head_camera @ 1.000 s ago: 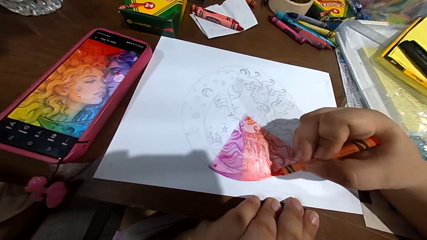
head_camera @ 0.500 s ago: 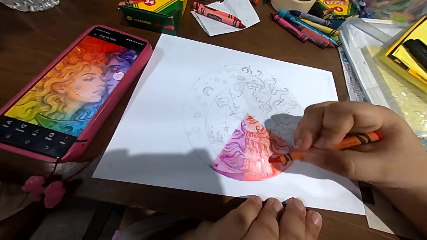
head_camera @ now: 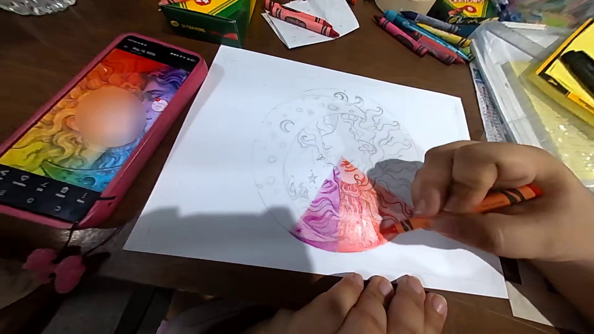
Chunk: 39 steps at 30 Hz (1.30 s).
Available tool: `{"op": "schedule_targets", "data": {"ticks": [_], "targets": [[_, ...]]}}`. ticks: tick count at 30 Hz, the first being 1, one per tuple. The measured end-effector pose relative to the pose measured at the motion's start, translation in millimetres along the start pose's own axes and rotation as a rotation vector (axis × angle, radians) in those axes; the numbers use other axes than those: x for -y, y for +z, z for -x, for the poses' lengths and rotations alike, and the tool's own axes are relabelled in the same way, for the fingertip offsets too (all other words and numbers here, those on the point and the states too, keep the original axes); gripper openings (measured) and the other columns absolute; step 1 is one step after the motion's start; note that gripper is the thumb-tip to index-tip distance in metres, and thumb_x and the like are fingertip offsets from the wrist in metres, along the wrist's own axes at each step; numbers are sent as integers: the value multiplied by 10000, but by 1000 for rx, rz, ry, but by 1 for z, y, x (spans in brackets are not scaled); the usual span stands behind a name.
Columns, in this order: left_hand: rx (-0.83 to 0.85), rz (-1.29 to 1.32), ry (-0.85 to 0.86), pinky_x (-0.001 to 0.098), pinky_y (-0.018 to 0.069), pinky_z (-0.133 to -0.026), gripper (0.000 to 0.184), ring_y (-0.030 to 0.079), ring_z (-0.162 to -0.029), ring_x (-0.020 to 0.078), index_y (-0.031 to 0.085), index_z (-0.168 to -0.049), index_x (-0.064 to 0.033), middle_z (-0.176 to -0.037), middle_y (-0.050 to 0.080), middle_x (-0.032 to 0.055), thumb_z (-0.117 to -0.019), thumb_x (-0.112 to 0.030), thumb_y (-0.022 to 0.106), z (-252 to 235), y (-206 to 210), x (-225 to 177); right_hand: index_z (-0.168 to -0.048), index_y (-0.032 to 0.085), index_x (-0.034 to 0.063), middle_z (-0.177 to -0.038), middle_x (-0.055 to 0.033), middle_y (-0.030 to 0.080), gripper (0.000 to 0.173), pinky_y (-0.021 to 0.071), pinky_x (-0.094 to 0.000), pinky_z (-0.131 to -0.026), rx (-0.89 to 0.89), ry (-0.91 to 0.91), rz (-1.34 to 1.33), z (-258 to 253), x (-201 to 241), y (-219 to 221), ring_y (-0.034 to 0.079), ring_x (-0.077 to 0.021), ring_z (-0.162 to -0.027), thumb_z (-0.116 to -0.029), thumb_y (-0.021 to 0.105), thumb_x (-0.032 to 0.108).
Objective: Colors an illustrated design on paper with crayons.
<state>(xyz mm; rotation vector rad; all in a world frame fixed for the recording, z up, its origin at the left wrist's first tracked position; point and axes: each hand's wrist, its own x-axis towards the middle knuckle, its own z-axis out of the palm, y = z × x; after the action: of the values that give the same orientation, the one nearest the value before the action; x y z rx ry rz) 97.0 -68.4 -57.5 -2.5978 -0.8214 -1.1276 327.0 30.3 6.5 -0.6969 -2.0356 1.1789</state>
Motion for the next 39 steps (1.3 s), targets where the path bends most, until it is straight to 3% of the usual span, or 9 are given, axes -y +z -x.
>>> {"op": "schedule_targets", "data": {"ticks": [24, 28, 30, 32, 35, 37, 39], "targets": [[-3, 1, -12, 288, 386, -915, 287, 594, -958, 165, 694, -1207, -159, -1137, 719, -4, -1040, -49, 489, 0, -1, -1, -847, 599, 172, -839, 82, 647, 150, 526, -99, -582, -46, 67, -11, -1, 2, 2, 631, 19, -726, -837, 745, 138], [5, 3, -15, 289, 394, -926, 294, 602, -976, 166, 687, -1223, -157, -1156, 717, -4, -1045, -57, 475, 0, -2, -1, -832, 614, 188, -807, 83, 640, 159, 570, -145, -627, -81, 77, -173, 1, -1, -2, 648, -2, -731, -816, 739, 91], [11, -6, -5, 291, 397, -924, 291, 603, -984, 169, 686, -1225, -156, -1153, 719, -5, -1044, -58, 481, -1, -2, 0, -842, 622, 216, -822, 74, 649, 161, 578, -156, -617, -215, 92, -321, -2, 0, -6, 646, -7, -697, -893, 646, 65], [33, -9, -2, 290, 394, -932, 288, 597, -1002, 169, 682, -1222, -166, -1159, 714, -10, -1047, -74, 473, -2, -4, 0, -859, 620, 265, -865, 98, 668, 274, 524, -119, -618, -374, 100, -393, -7, -1, -18, 621, 22, -706, -1010, 441, 124], [104, 51, -19, 302, 381, -979, 291, 590, -1083, 181, 656, -1263, -192, -1209, 696, -3, -1063, -148, 450, -4, -12, 0, -854, 674, 218, -944, 32, 758, 494, 547, -134, -637, -643, 140, -535, -13, 3, -37, 680, -14, -732, -1057, 234, 123], [143, 135, -36, 310, 374, -1029, 289, 574, -1148, 194, 627, -1299, -208, -1225, 673, 8, -1058, -205, 466, -4, -18, 1, -938, 647, 189, -1005, 7, 760, 463, 572, -149, -702, -727, 123, -565, -13, 8, -46, 709, -41, -800, -1068, 211, 105], [159, 182, -28, 312, 389, -1040, 297, 582, -1161, 196, 620, -1317, -205, -1225, 673, 19, -1050, -231, 492, -3, -23, 3, -1038, 601, 179, -1038, 25, 747, 338, 551, -118, -713, -713, 63, -504, -8, 12, -55, 688, -7, -804, -1074, 282, 74]]}}
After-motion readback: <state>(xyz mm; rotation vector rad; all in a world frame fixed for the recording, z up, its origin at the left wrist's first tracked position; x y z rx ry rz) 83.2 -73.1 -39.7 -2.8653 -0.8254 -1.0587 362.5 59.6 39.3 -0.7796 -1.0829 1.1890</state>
